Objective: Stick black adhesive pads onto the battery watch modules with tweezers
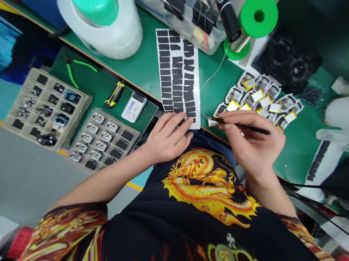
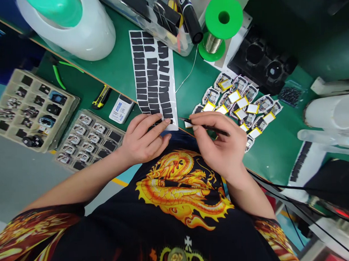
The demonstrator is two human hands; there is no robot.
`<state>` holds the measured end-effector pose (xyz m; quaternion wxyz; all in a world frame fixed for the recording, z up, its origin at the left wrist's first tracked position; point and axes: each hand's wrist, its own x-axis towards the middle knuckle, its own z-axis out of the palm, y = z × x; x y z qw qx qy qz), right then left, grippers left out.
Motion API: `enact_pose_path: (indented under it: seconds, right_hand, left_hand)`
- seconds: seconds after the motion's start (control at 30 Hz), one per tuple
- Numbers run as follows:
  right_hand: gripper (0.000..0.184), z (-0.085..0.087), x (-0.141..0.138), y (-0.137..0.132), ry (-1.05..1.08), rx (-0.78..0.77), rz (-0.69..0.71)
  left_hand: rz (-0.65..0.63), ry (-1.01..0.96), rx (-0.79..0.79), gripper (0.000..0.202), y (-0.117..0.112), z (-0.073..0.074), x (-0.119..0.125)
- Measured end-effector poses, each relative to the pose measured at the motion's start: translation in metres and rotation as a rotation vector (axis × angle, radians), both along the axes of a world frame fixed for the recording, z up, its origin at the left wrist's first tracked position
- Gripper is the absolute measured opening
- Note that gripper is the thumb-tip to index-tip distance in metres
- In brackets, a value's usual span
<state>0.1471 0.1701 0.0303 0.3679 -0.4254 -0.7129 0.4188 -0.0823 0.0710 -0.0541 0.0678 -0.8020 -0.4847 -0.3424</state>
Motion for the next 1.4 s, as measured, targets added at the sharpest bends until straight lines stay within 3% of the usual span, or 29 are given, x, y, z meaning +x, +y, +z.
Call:
enact_pose_path:
  seconds: [0.3,0.5,0.67,0.87,1.13,1.33,1.4]
  right_hand:
    - [0.006,0.004,0.027,0.003,0.059,0.068,-0.191]
    - [0.006,0.001,0.066,0.017,0.08,0.166,-0.389]
    - [0.01,0.002,0.096,0.022,0.048,0.145,-0.371]
    - [0.012,-0.007,0.107,0.017,-0.021,0.153,-0.382]
    - [0.006,-0.027,0.105,0.025,0.001,0.11,-0.479]
    - [0.005,-0.019,0.11,0.023,0.159,-0.124,-0.433]
    - [0.004,-0.016,0.113,0.023,0.177,-0.139,-0.41]
  left_hand:
    - [-0.079,-0.054,-0.025,0.019,-0.001,0.001,-0.004]
    - [-0.087,0.052,-0.004,0.023,0.003,0.009,-0.005]
    - [-0.107,0.008,0.01,0.032,0.012,0.02,-0.004]
    - [-0.16,-0.088,0.027,0.032,0.036,0.04,0.029]
    - [-0.259,-0.022,-0.176,0.033,0.076,0.053,0.085]
    - [-0.255,0.029,-0.249,0.035,0.092,0.054,0.1]
    - [-0.267,0.039,-0.261,0.036,0.094,0.055,0.102]
